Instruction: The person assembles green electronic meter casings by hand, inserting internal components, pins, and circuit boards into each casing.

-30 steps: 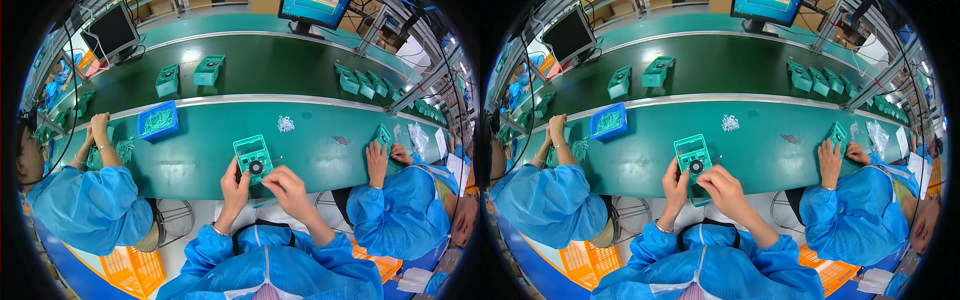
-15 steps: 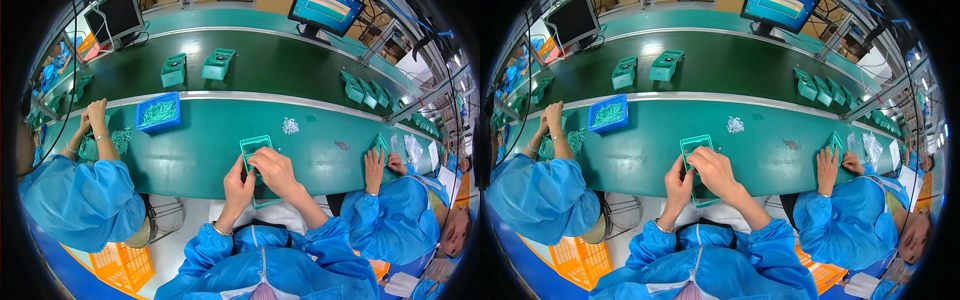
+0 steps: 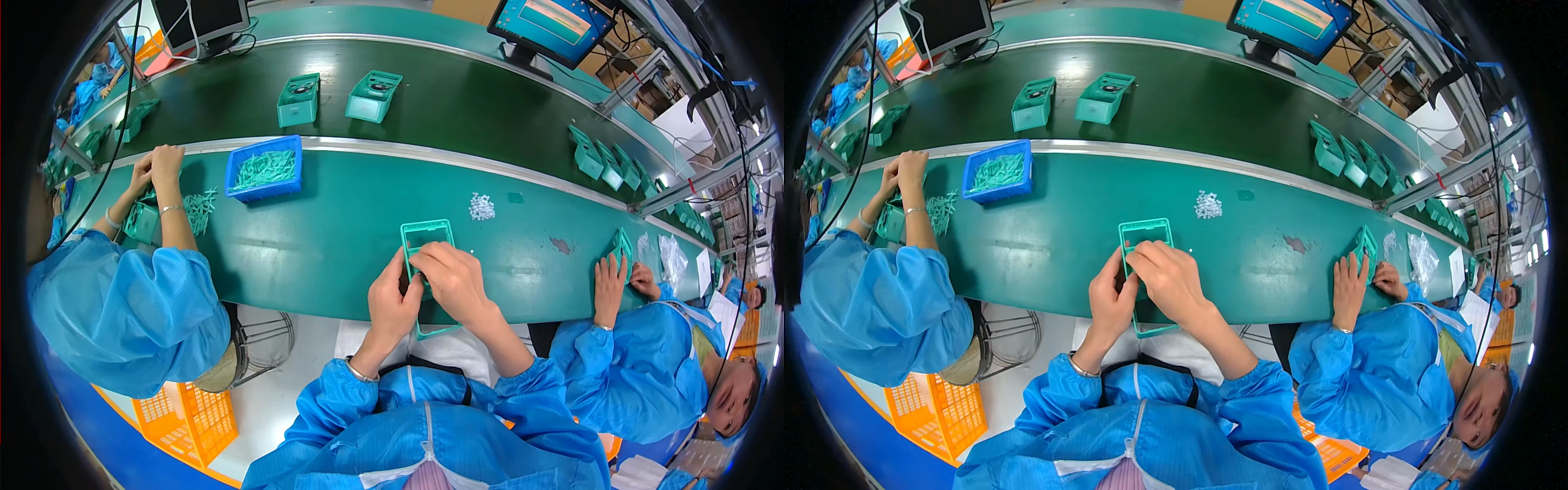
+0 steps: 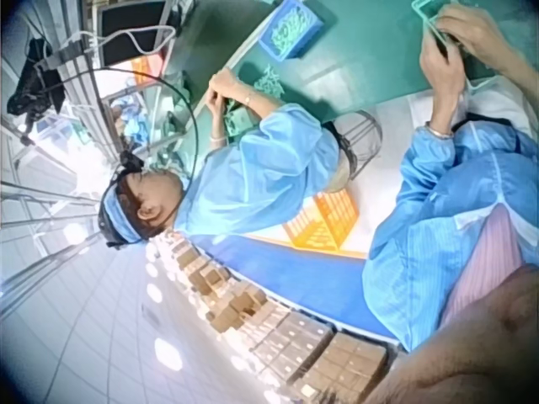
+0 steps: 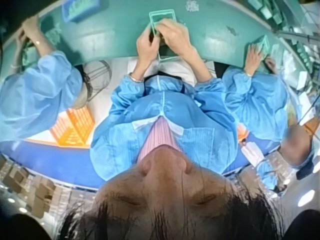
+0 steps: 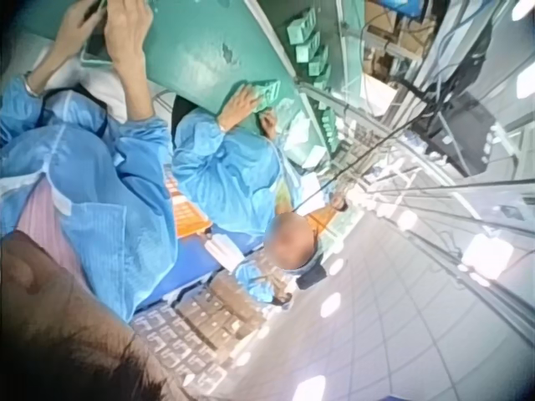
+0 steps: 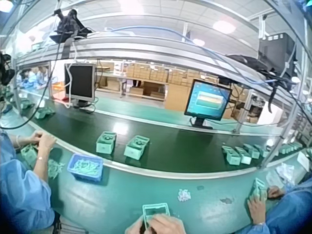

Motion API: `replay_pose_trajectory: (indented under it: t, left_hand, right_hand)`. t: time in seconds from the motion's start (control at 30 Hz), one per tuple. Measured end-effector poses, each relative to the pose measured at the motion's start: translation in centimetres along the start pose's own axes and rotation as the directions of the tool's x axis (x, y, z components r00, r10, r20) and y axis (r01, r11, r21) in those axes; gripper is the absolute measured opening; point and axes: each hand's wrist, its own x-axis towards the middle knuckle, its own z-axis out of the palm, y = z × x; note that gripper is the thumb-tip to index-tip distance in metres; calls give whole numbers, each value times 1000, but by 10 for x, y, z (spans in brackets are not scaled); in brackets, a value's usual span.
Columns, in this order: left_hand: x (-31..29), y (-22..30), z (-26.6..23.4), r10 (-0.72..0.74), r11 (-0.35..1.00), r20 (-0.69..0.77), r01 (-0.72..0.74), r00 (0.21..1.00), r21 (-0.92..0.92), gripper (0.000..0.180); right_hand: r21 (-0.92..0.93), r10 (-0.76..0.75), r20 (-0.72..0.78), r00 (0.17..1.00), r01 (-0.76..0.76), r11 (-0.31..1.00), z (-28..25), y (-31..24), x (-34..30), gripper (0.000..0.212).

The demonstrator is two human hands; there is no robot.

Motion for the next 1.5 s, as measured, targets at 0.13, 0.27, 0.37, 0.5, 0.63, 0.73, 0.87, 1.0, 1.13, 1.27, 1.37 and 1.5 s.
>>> replay_pose_trajectory:
  t: [0.13, 0.27, 0.37, 0.5, 0.63, 0.73, 0.87, 1.0, 1.13, 1.27, 1.37, 1.5]
  left_hand:
    - [0, 0, 0, -2, 1000, -3, 2, 1000, 24, 53]
    - [0, 3, -2, -52, 998, 23, 51, 998, 39, 54]
    - [0, -1, 0, -25, 999, 2, 24, 1000, 35, 54]
    - [-1, 0, 0, -25, 999, 5, 24, 1000, 35, 54]
    - [0, 1, 0, -34, 999, 10, 33, 999, 27, 54]
    - [1, 0, 0, -27, 999, -1, 27, 1000, 22, 54]
    - [1, 3, -1, 9, 998, -28, -7, 1000, 63, 53]
    - [3, 1, 1, -42, 999, -36, 42, 998, 2, 53]
    - [3, 9, 2, -125, 992, 5, 125, 992, 16, 54]
    - [3, 8, 2, -91, 996, -25, 92, 995, 11, 56]
    - [5, 10, -1, -97, 995, -9, 97, 995, 24, 56]
    - [4, 3, 6, -79, 996, -35, 78, 996, -39, 57]
  right_hand:
    - [-6, -24, 2, 1000, 24, 1000, -1, 2, -1, 20]
    - [-27, -30, 21, 999, 30, 999, -2, 1, -1, 23]
    - [-95, -93, -4, 996, 92, 991, 0, 0, -1, 17]
    - [-139, -118, 9, 993, 118, 983, -1, -1, -1, 17]
    - [-148, -103, 32, 994, 107, 983, -2, 0, -3, 17]
    - [-162, -123, 53, 991, 130, 978, -3, -1, -3, 22]
    - [-271, -165, 172, 971, 208, 940, -10, -6, -8, 31]
    - [-305, -171, 270, 947, 253, 918, -23, 0, -3, 35]
    - [-37, -86, 107, 991, 90, 995, -25, 13, -9, 36]
    - [79, 82, -50, 995, -78, 994, -33, 8, -16, 38]
    - [1, 20, 32, 999, -20, 1000, -32, 6, -19, 36]
    - [-13, 34, -13, 999, -35, 999, -31, 12, -23, 34]
